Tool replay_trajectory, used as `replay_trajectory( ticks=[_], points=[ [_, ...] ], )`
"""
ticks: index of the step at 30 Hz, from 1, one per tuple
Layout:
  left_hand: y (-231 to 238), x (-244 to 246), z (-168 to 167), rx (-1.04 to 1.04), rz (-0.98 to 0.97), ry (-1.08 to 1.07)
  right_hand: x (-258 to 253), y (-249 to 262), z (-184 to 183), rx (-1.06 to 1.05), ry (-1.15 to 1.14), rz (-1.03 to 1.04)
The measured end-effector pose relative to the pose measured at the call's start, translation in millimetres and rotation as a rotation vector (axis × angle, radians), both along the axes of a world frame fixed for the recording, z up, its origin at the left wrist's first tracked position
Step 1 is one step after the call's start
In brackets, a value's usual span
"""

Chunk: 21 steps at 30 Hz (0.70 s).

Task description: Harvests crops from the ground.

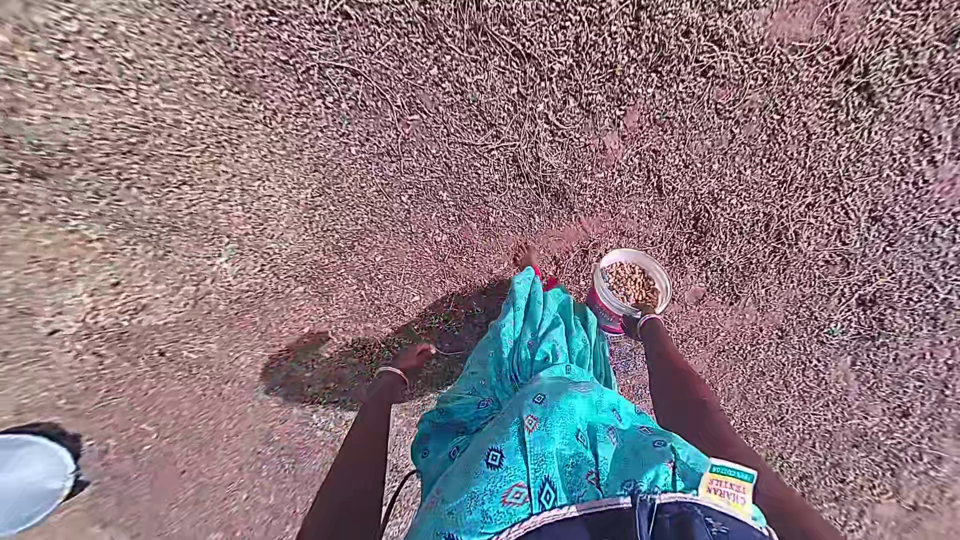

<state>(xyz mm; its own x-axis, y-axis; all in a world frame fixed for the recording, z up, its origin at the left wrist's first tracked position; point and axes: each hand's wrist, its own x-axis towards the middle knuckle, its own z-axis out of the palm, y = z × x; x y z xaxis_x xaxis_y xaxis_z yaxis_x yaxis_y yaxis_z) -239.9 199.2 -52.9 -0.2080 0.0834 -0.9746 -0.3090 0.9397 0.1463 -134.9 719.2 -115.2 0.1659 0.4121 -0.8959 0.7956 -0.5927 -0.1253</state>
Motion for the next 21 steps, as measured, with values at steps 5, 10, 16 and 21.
replay_trajectory(
  ticks=[5,10,16,21],
  points=[
    [95.4,-123.9,40.6,0.108,0.367,0.542,-147.2,48.1,-1.2,0.05,0.19,-0.127],
    [169.2,-117.3,43.2,0.324,0.65,0.603,-277.7,134.2,-48.3,-0.051,0.316,-0.232],
    [252.7,17.3,-14.2,-0.149,0.831,0.092,-440.7,177.8,-134.7,-0.146,0.273,0.047],
    [361.0,86.3,-68.2,-0.328,1.142,-0.289,-490.2,182.2,-249.4,-0.13,0.177,0.286]
  ],
)
